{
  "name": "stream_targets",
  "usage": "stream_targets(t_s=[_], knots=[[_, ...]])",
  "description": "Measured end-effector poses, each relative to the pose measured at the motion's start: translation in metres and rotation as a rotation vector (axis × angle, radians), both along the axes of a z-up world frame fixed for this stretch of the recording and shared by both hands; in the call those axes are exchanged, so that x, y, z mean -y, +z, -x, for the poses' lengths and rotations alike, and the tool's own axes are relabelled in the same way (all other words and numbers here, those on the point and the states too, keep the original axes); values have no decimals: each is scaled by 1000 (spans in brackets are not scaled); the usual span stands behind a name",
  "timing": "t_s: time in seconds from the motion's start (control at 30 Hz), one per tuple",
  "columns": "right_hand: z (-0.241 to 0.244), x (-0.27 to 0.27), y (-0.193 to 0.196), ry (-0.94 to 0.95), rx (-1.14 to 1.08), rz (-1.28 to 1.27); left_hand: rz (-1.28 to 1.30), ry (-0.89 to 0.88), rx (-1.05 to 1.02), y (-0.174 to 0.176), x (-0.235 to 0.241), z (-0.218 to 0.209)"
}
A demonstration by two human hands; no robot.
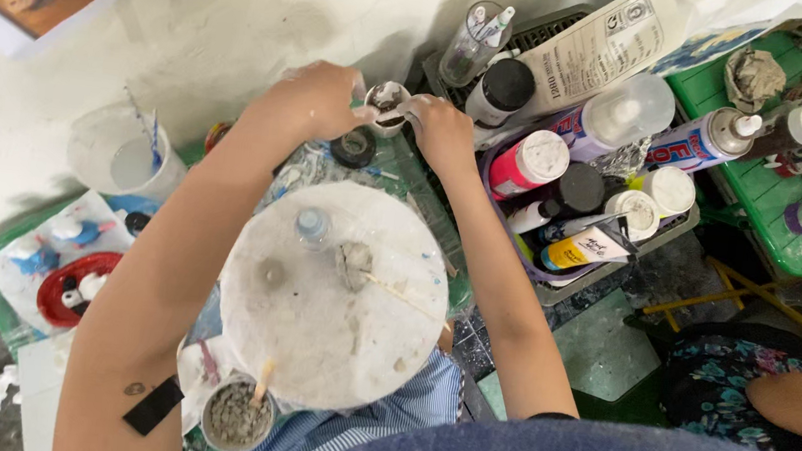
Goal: The person prepares clay in a small container by hand and using a wooden tool. They add water from a spray bottle and mix the clay until reaching a consistent texture.
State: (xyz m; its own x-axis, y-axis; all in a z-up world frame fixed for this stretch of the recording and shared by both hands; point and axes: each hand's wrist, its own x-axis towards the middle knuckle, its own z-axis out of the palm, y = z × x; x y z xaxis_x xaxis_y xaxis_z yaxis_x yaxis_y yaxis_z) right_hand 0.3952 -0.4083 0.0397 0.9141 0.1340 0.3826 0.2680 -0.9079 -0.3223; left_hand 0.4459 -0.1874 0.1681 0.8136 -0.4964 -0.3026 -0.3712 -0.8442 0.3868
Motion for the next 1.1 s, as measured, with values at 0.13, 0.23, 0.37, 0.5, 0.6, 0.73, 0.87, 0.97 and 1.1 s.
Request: stream_targets(t_s=[0.13, 0.23, 0.37, 0.5, 0.6, 0.73, 0.87, 0.97, 1.1], knots=[[4, -1, 19, 2, 24, -264, -38, -7, -37, -31, 7, -14], [11, 0, 27, 31, -129, -646, 146, -37, 51, -39, -2, -12], [44, -12, 51, 187, -323, -1065, 567, -91, 32, 1, -25, 16], [102, -37, 101, 290, -328, -1125, 810, -150, 127, 71, -53, 92], [149, -56, 135, 362, -293, -1094, 654, -42, 286, 106, -71, 162], [210, -93, 153, 519, -395, -1033, 679, 54, 434, 110, -110, 257], [255, -156, 131, 530, -479, -815, 700, 318, 473, 61, -148, 339], [285, -200, 100, 522, -392, -645, 766, 501, 436, 5, -173, 382], [321, -232, 64, 391, -533, -457, 650, 628, 570, -59, -191, 428]])
